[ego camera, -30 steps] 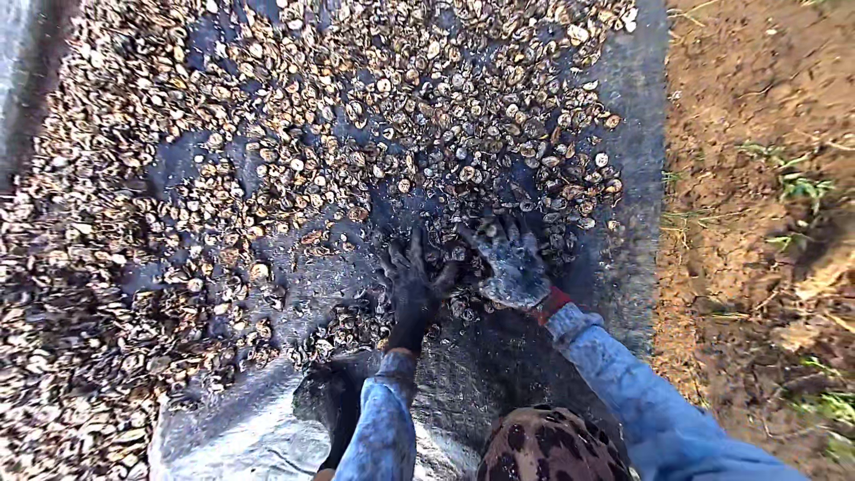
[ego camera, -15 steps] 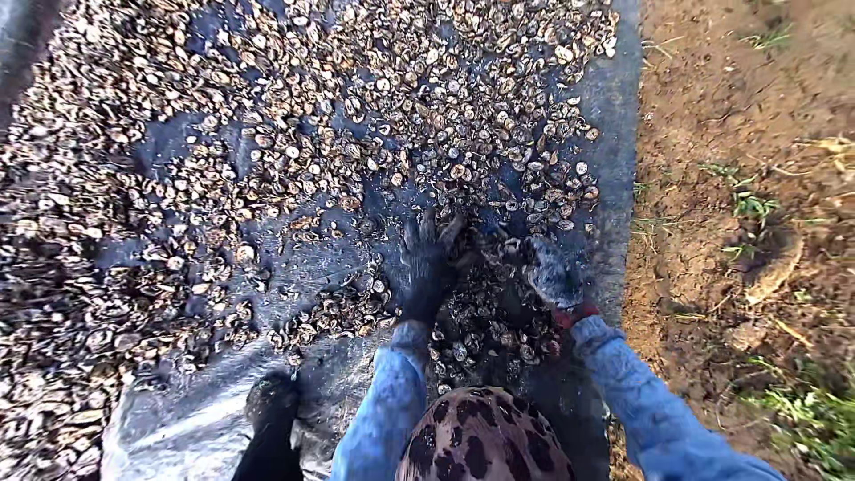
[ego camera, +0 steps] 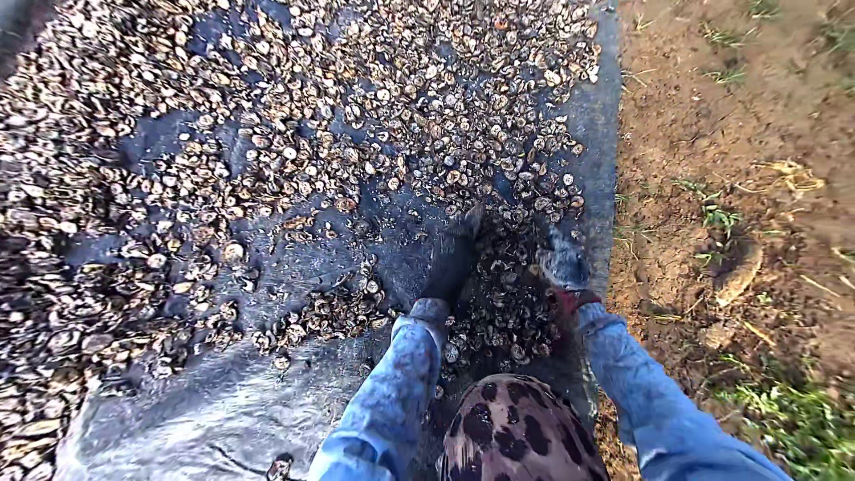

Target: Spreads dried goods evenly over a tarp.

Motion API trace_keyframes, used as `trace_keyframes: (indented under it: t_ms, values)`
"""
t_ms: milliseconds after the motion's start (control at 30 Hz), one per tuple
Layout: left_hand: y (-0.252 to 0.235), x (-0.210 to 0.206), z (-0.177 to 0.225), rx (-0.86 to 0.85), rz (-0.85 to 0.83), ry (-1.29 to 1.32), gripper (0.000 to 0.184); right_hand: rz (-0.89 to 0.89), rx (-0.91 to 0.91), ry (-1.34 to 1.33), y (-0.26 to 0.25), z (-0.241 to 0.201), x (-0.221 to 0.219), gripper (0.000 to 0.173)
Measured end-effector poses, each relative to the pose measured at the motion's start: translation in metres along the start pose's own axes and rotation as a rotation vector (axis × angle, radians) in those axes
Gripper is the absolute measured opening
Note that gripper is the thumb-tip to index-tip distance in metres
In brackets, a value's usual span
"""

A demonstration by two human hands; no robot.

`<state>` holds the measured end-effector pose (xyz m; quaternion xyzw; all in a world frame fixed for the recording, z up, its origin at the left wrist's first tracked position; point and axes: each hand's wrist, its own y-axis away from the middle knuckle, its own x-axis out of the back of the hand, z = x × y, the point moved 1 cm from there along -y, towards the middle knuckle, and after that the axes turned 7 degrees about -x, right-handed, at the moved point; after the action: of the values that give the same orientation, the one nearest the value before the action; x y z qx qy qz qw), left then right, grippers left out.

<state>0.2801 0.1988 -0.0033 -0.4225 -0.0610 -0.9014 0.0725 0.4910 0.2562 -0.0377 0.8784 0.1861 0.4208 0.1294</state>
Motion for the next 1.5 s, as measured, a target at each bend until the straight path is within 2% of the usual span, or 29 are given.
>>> trace_keyframes:
  t_ms: [67, 133, 200, 267, 333, 400, 433, 500, 533, 567, 600, 633, 700, 767, 800, 867, 967, 1000, 1033, 1067, 1100, 1167, 1200, 1267, 1300, 1367, 1400, 1433, 1500]
  values:
    - [-0.036, -0.001, -0.001, -0.032, 0.052, -0.195, 0.046, 0.11, -0.055, 0.036, -0.036, -0.033, 0.019, 0.057]
    - [-0.049, -0.021, -0.012, -0.109, -0.072, -0.323, 0.054, 0.117, -0.027, 0.096, -0.069, -0.057, 0.027, 0.063]
    - [-0.035, -0.043, -0.03, -0.247, -0.178, -0.387, 0.066, 0.117, 0.014, 0.154, -0.091, -0.061, 0.022, 0.061]
    - [-0.012, -0.032, -0.047, -0.258, -0.156, -0.419, 0.073, 0.11, 0.049, 0.215, -0.095, -0.063, 0.013, 0.057]
    - [0.003, -0.006, -0.066, -0.16, -0.085, -0.393, 0.061, 0.113, 0.131, 0.369, -0.08, -0.057, -0.004, 0.068]
    - [0.028, 0.029, -0.079, -0.126, 0.041, -0.398, 0.048, 0.046, 0.247, 0.467, -0.042, -0.052, -0.033, 0.095]
    - [0.047, 0.046, -0.084, -0.067, 0.097, -0.401, 0.049, 0.028, 0.299, 0.509, -0.022, -0.046, -0.054, 0.098]
    - [0.09, 0.066, -0.093, 0.199, 0.118, -0.429, 0.059, -0.008, 0.369, 0.5, 0.01, -0.032, -0.083, 0.079]
    - [0.107, 0.065, -0.099, 0.342, 0.069, -0.439, 0.067, -0.032, 0.381, 0.442, 0.018, -0.03, -0.085, 0.065]
    - [0.118, 0.055, -0.103, 0.437, 0.019, -0.415, 0.072, -0.077, 0.351, 0.368, 0.021, -0.031, -0.079, 0.057]
    - [0.125, 0.041, -0.105, 0.456, 0.02, -0.399, 0.069, -0.135, 0.276, 0.25, 0.022, -0.035, -0.067, 0.053]
    - [0.128, 0.026, -0.106, 0.411, 0.078, -0.355, 0.057, -0.155, 0.167, 0.109, 0.018, -0.039, -0.054, 0.052]
    - [0.118, 0.013, -0.104, 0.28, 0.249, -0.151, 0.036, -0.031, 0.005, -0.053, 0.002, -0.051, -0.035, 0.044]
    - [0.092, 0.018, -0.09, 0.121, 0.364, 0.035, 0.038, 0.101, -0.05, -0.059, -0.024, -0.079, -0.015, 0.044]
    - [0.077, 0.021, -0.08, 0.043, 0.381, 0.059, 0.045, 0.097, -0.044, -0.03, -0.03, -0.086, -0.006, 0.047]
    - [0.046, 0.019, -0.065, -0.03, 0.3, -0.007, 0.064, 0.035, 0.111, 0.065, -0.019, -0.07, -0.005, 0.058]
    - [0.035, -0.01, -0.066, -0.163, -0.004, -0.233, 0.086, -0.037, 0.234, 0.493, 0.022, -0.033, -0.035, 0.108]
    - [0.043, -0.023, -0.071, -0.231, -0.092, -0.276, 0.085, 0.003, 0.234, 0.607, 0.042, -0.015, -0.051, 0.115]
    - [0.054, -0.029, -0.076, -0.289, -0.175, -0.314, 0.077, 0.059, 0.252, 0.658, 0.063, 0.009, -0.071, 0.114]
    - [0.067, -0.028, -0.082, -0.325, -0.23, -0.293, 0.065, 0.116, 0.286, 0.69, 0.083, 0.036, -0.094, 0.105]
    - [0.08, -0.023, -0.089, -0.322, -0.254, -0.251, 0.058, 0.125, 0.31, 0.69, 0.1, 0.061, -0.116, 0.088]
    - [0.104, -0.004, -0.104, -0.299, -0.22, -0.175, 0.055, -0.059, 0.234, 0.612, 0.12, 0.081, -0.136, 0.069]
    - [0.112, 0.008, -0.112, -0.3, -0.131, -0.181, 0.054, -0.07, 0.256, 0.533, 0.117, 0.075, -0.132, 0.065]
    - [0.13, 0.041, -0.127, -0.197, 0.119, -0.279, 0.059, -0.019, 0.306, 0.267, 0.102, 0.038, -0.11, 0.053]
    - [0.142, 0.059, -0.137, -0.049, 0.206, -0.377, 0.065, -0.027, 0.234, 0.137, 0.09, 0.011, -0.096, 0.047]
    - [0.165, 0.083, -0.159, 0.337, 0.326, -0.494, 0.082, 0.016, 0.12, 0.042, 0.067, -0.028, -0.072, 0.048]
    - [0.173, 0.087, -0.166, 0.537, 0.325, -0.48, 0.091, 0.027, 0.121, 0.069, 0.054, -0.039, -0.063, 0.049]
    - [0.176, 0.085, -0.165, 0.663, 0.297, -0.448, 0.098, 0.033, 0.15, 0.152, 0.041, -0.046, -0.055, 0.052]
    - [0.168, 0.068, -0.138, 0.702, 0.244, -0.407, 0.108, 0.071, 0.168, 0.372, 0.014, -0.053, -0.054, 0.073]
